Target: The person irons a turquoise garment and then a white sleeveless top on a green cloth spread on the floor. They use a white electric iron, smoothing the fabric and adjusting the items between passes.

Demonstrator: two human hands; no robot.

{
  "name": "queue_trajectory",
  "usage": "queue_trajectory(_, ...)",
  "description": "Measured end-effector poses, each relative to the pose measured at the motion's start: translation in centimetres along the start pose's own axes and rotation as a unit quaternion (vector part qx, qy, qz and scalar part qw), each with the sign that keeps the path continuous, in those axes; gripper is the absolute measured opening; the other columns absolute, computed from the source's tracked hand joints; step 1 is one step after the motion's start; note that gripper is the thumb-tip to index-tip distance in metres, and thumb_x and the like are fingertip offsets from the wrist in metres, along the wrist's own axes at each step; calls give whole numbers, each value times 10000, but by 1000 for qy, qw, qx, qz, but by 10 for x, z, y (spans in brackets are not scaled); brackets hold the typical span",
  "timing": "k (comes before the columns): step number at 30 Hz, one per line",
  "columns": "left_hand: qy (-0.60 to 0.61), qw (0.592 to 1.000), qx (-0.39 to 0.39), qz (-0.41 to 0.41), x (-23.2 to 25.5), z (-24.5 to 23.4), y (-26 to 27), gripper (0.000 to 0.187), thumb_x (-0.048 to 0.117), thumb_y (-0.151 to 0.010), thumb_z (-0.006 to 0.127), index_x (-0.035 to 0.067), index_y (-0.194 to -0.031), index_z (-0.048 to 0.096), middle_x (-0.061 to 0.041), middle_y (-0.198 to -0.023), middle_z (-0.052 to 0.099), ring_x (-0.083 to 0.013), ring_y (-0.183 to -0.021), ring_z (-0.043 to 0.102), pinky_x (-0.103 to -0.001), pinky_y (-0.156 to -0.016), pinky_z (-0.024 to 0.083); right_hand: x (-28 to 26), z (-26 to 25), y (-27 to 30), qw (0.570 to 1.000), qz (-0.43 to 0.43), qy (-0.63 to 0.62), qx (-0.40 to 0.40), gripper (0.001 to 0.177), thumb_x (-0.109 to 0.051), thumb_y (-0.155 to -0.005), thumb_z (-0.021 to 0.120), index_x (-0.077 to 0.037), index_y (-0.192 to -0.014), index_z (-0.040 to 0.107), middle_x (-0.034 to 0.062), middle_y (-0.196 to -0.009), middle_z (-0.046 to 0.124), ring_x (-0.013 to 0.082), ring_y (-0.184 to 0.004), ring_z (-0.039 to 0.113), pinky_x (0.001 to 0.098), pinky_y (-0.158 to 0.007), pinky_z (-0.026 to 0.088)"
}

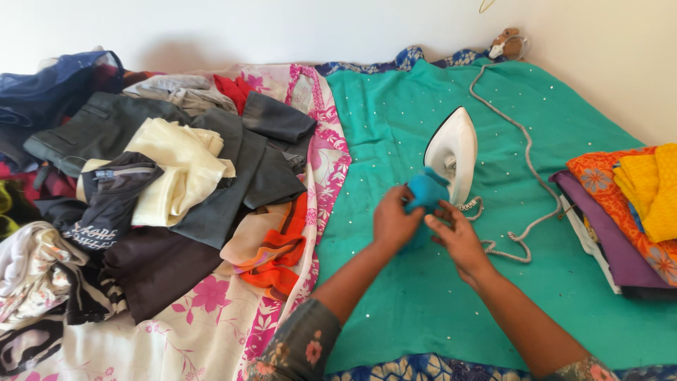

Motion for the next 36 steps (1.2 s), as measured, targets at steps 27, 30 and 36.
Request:
queue_trajectory(27,-6,998,-66,-23,-28,38,53,366,342,-975,657,71,-1220,655,-176,-1383,582,-383,-1318,511,-479,-1088,407,-133,-332,-10,946,-147,-271,97,543,-279,-1060,601,-39,-1530,474,150,-1573,558,333,-1443,562,529,-1197,422)
queue_trajectory(30,-29,997,-63,-36,-53,43,57,377,361,-985,637,70,-1224,651,-165,-1344,610,-378,-1295,527,-474,-1084,415,-138,-407,-43,926,-176,-310,124,476,-185,-1104,618,15,-1516,488,213,-1571,585,378,-1429,626,528,-1170,464)
queue_trajectory(36,-40,995,-84,-39,-65,46,58,391,362,-982,641,59,-1230,641,-160,-1288,629,-374,-1249,540,-474,-1064,422,-69,-507,-19,926,-123,-79,348,485,-20,-931,634,-52,-1396,501,163,-1414,596,340,-1278,666,547,-1008,531)
Point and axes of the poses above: each hand's wrist, its own y-axis away from the middle knuckle, its own z-axis out of the palm, x = y × z, the point moved 5 cm from there along -y, towards the middle knuckle
